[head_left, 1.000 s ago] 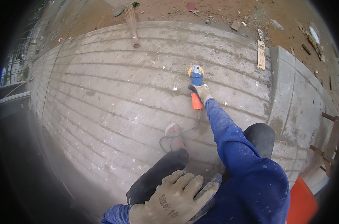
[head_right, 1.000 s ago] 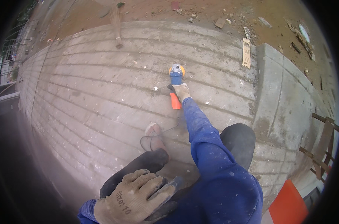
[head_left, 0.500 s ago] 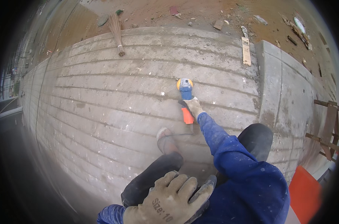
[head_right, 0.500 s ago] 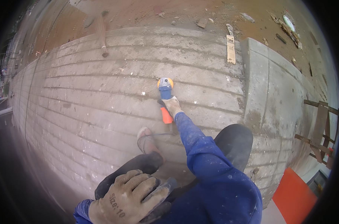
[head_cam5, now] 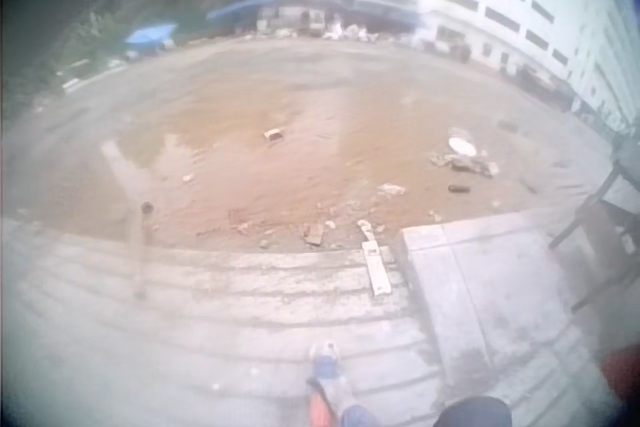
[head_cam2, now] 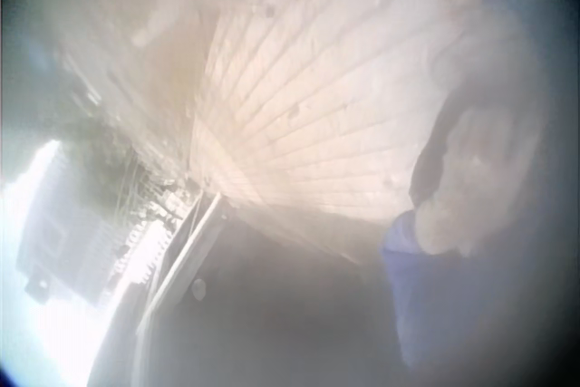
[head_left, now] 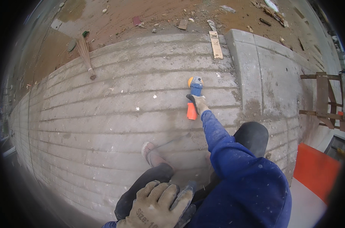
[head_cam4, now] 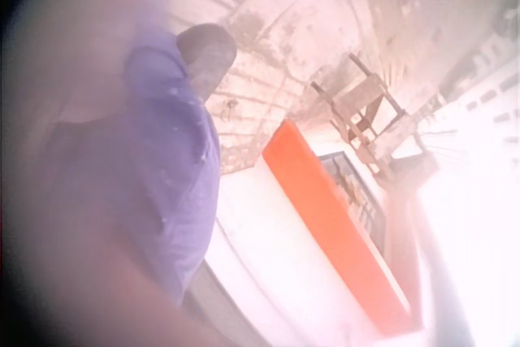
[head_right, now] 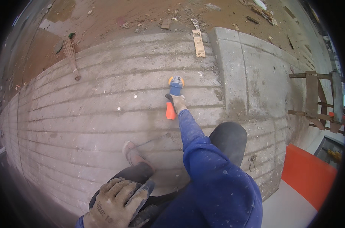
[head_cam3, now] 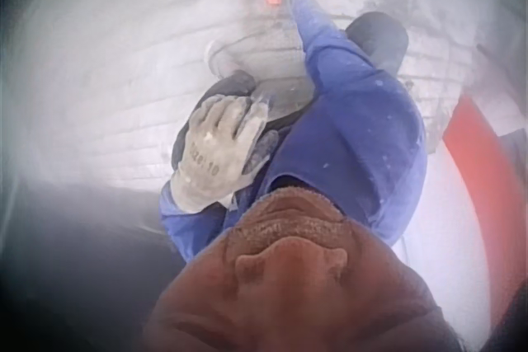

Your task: The person uses an angle grinder to smooth a concrete floor, moving the tool across the surface to create linear grooves. After grinding, the person sweeps the area with a broom to clear dust and debris.

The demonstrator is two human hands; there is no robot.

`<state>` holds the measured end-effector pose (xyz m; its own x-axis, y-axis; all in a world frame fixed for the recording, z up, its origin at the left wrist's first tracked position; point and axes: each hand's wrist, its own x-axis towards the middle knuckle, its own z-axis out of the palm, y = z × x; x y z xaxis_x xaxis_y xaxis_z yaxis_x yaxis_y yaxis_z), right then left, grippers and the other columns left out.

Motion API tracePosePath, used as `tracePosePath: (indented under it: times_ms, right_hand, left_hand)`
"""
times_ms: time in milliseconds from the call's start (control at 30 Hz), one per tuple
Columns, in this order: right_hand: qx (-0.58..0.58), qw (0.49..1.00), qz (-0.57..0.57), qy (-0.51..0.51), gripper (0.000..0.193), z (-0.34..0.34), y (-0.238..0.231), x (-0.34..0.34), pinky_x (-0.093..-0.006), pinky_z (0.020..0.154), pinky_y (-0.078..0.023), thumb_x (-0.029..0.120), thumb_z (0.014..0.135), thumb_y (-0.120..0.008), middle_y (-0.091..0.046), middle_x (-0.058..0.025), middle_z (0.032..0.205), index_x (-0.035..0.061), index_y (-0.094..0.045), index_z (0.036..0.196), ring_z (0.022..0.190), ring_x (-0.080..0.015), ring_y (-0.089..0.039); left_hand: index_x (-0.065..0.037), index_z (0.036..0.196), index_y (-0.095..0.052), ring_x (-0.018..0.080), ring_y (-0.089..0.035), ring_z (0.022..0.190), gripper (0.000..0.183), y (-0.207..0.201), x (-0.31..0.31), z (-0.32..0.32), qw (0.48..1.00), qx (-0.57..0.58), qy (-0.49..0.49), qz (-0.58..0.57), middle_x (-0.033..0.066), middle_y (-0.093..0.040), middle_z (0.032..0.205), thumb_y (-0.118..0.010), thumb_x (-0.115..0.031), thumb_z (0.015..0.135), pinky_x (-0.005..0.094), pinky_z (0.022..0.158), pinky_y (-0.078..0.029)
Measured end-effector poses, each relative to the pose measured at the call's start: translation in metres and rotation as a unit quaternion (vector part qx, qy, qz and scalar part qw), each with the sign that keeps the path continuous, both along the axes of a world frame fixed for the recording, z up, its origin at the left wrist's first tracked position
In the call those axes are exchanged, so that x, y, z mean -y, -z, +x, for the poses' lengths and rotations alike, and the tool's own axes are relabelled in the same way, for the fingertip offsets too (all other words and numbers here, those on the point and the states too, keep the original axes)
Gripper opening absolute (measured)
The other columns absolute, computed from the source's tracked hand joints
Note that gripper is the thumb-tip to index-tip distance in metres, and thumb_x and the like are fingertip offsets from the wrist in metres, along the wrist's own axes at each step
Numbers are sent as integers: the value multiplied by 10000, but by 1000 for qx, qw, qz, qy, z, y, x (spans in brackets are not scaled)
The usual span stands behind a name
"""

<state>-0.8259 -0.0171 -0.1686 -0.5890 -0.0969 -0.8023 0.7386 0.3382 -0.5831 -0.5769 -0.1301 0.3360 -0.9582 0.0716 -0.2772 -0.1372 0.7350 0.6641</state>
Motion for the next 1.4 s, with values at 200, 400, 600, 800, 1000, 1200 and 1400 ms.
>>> tracePosePath:
  times_ms: [200,400,600,800,1000,1200,1400]
  right_hand:
    - [-65,982,1,177,387,-81,15,-80,-394,540,-549,158,736,-893,-671,-109,786,-56,-677,975,588,-225,-648]
    - [-87,950,8,300,405,-95,29,-68,-405,568,-576,152,699,-908,-706,-140,830,-84,-679,937,619,-258,-694]
    - [-79,971,65,215,387,-84,29,-57,-388,568,-579,164,707,-906,-713,-127,844,-58,-707,954,621,-248,-693]
    - [-23,997,-29,61,415,-77,26,-5,-371,602,-576,207,701,-909,-735,-127,851,-55,-724,966,645,-216,-706]
    - [-78,996,3,-46,363,-82,44,47,-362,543,-553,178,709,-916,-711,-111,794,-50,-717,908,594,-203,-677]
    - [-71,992,-57,84,285,-129,40,-26,-384,575,-563,200,784,-867,-708,-113,813,-16,-761,936,633,-220,-679]
    - [-99,983,-32,148,263,-162,50,-100,-396,613,-586,178,825,-835,-685,-117,817,5,-775,1014,648,-250,-679]
  left_hand:
    - [-3,1338,-609,375,-622,1074,564,3,2,-9,1000,10,11,-26,192,-634,1151,-746,-256,853,500,960,-478]
    - [4,1344,-606,378,-623,1068,575,5,1,-1,1000,17,1,-26,193,-632,1152,-747,-249,847,499,949,-481]
    - [7,1327,-616,376,-623,1041,541,-1,4,-4,1000,23,14,1,195,-636,1120,-727,-249,863,497,934,-482]
    - [12,1344,-605,381,-626,1014,552,-3,8,-22,999,45,29,7,194,-631,1096,-715,-240,865,499,932,-486]
    - [20,1380,-584,389,-623,1017,591,1,16,-23,996,81,14,23,201,-627,1097,-724,-217,857,511,933,-491]
    - [15,1382,-575,397,-618,1059,589,8,22,-2,993,115,-39,15,205,-628,1134,-710,-220,859,516,952,-490]
    - [-1,1357,-593,384,-618,1132,544,13,23,15,993,117,13,4,206,-629,1215,-628,-244,872,530,1031,-470]
